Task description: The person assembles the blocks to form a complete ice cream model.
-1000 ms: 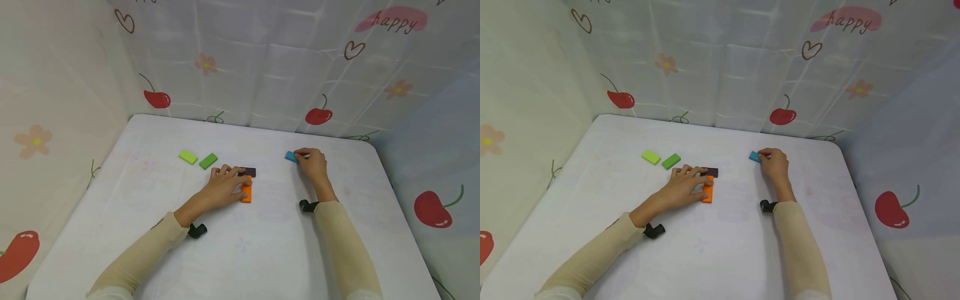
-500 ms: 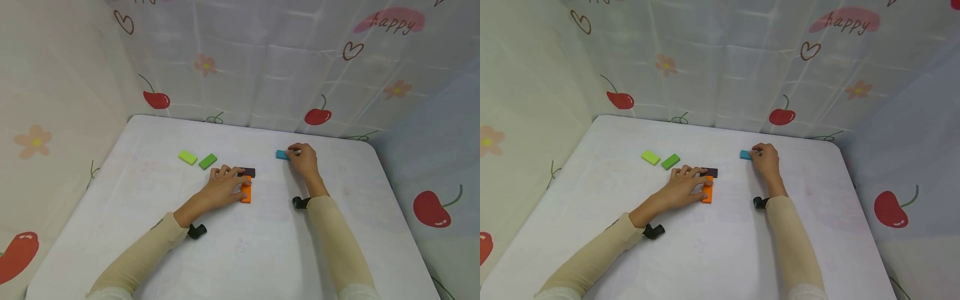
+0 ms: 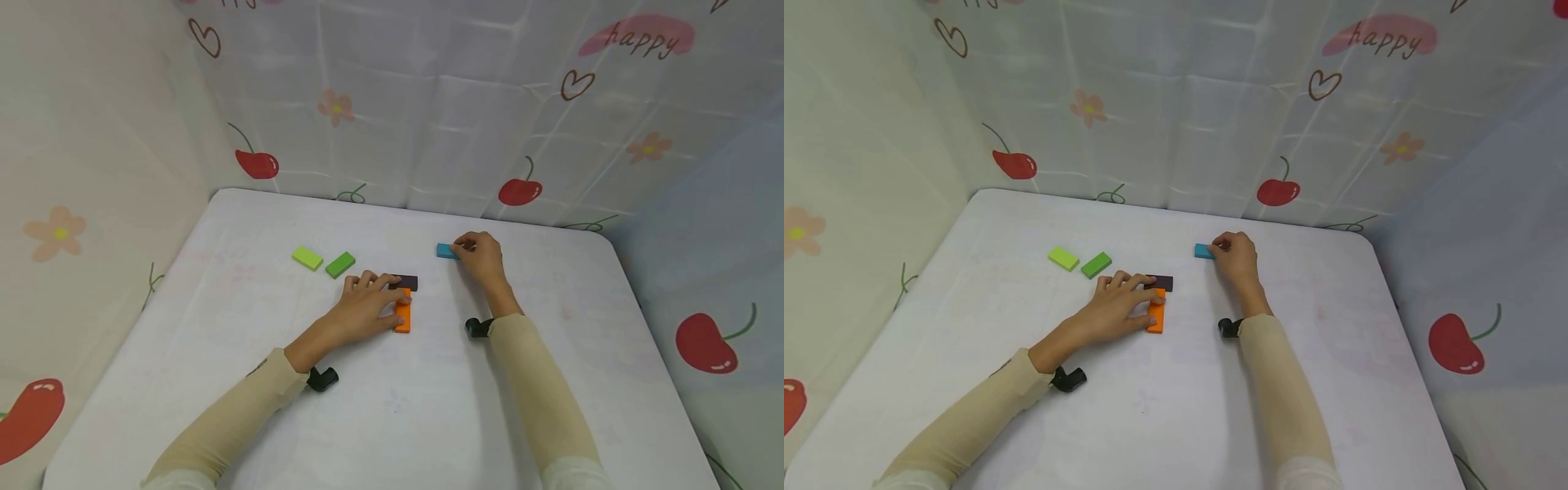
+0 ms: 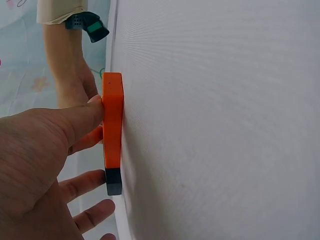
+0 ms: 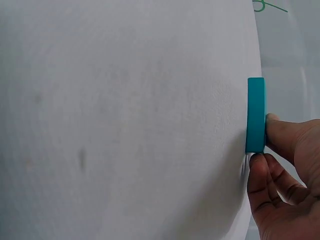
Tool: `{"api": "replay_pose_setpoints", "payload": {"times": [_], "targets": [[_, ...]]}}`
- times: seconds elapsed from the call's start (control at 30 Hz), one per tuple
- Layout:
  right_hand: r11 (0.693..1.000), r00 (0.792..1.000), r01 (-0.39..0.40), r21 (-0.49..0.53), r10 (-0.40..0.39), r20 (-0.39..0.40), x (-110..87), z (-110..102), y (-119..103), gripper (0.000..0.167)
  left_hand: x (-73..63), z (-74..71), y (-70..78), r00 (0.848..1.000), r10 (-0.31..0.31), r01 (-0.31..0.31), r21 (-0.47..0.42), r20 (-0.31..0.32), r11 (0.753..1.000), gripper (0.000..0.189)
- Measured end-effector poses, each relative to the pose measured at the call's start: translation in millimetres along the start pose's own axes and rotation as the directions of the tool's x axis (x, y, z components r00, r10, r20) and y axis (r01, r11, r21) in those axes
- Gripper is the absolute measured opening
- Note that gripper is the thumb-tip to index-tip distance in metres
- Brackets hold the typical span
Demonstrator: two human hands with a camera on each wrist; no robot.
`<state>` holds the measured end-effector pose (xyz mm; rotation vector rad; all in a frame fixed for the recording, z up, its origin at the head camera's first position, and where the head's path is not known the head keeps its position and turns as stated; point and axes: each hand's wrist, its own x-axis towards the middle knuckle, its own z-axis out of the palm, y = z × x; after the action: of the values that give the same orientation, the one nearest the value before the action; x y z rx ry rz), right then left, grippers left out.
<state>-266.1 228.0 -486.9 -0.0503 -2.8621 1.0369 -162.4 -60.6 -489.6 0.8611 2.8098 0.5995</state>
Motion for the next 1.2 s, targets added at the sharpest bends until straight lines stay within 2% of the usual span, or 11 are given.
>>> {"api": "replay_pose_setpoints", "payload": {"times": [0.87,1.2], "targets": [[0.999,0.998,0.026,0.048,-0.028,0.053,7.1,31.4,-38.0,0.023,1.0,1.3,-0.5,1.0,0.002,-0.002,0.013,-0.024,1.0,0.032],[0.997,0.996,0.04,0.061,-0.045,0.079,8.1,47.6,-52.8,0.023,0.0,-1.1,-0.8,1.0,-0.006,0.006,0.0,-0.008,1.0,0.032]]}}
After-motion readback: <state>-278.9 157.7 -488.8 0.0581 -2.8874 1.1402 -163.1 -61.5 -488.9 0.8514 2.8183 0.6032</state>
